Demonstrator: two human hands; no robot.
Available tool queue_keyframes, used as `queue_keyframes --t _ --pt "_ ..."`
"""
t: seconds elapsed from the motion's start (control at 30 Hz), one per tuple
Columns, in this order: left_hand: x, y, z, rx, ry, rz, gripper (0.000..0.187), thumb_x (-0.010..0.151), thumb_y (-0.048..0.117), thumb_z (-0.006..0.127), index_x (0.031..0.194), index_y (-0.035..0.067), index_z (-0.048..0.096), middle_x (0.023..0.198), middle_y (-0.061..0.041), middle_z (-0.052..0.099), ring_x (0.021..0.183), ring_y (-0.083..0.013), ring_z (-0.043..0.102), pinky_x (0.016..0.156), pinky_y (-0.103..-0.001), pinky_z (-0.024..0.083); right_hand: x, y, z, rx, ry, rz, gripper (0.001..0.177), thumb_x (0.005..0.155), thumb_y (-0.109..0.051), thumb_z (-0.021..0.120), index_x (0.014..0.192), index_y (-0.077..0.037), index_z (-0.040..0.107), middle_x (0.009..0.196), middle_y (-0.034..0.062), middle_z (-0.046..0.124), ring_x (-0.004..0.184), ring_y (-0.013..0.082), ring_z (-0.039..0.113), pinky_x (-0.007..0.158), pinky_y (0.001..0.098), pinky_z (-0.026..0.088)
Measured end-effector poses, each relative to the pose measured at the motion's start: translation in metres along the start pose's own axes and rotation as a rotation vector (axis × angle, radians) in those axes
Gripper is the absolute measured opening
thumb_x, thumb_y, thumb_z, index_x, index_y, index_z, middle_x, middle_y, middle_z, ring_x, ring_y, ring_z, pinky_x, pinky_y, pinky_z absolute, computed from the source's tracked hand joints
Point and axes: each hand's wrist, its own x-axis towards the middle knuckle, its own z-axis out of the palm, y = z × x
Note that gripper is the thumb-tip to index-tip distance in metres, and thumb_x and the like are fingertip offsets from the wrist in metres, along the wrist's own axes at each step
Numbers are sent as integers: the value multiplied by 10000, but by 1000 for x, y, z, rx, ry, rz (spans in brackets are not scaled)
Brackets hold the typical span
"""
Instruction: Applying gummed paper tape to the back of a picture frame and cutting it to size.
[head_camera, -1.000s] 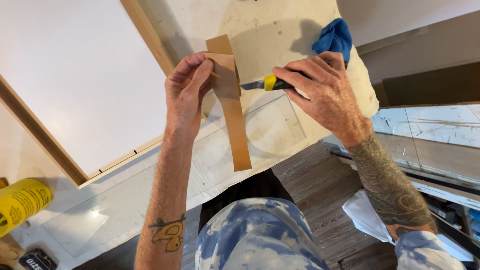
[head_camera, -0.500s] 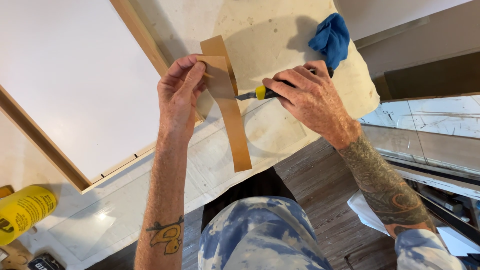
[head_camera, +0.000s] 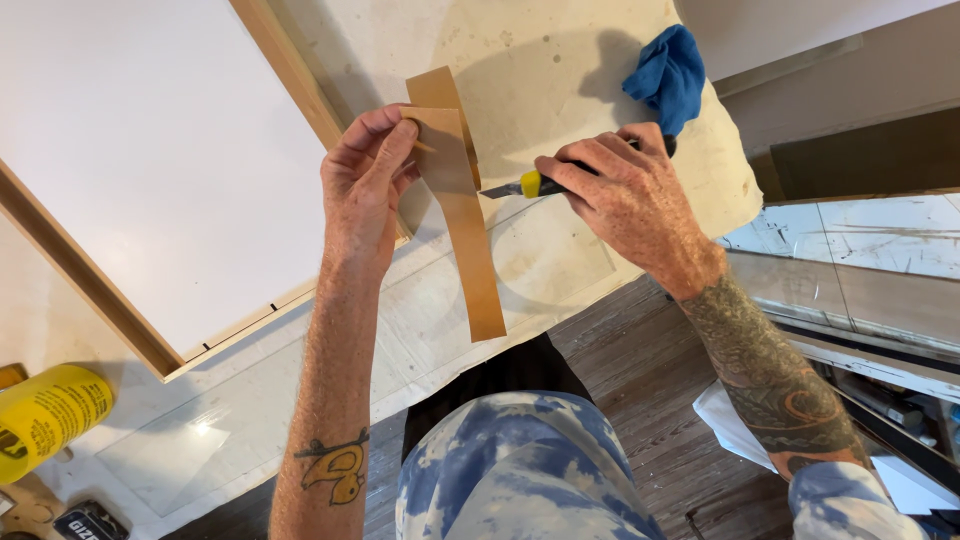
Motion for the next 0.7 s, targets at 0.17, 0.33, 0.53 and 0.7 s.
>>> queue_keyframes --t 0.17,0.33,0.53,0.7 --pt "-1 -5 -2 23 0 -5 130 927 210 695 1020 120 676 849 55 649 806 -55 635 774 -237 556 2 -6 4 -11 7 5 334 813 -90 803 1097 -212 676 992 -64 600 909 95 630 915 316 385" --pt "1 -12 -6 36 -25 11 169 934 213 689 1061 104 668 893 38 661 855 -66 649 816 -250 567 11 -4 -2 -4 42 -9 344 820 -99 807 1118 -214 678 1021 -62 606 910 97 626 918 316 380" --pt "0 -13 0 55 -139 64 215 909 4 675 1109 65 625 1100 -74 709 1026 -146 686 892 -221 579 29 12 -21 -121 11 -80 495 831 -227 900 1276 -193 688 1179 -4 687 931 141 647 951 380 405" --pt "0 -14 10 11 -239 165 239 901 2 702 1087 88 579 1169 -52 647 921 -116 646 829 -201 561 54 17 -53 -188 42 -168 370 943 -200 869 1282 -172 724 1179 -33 691 943 152 625 924 345 380"
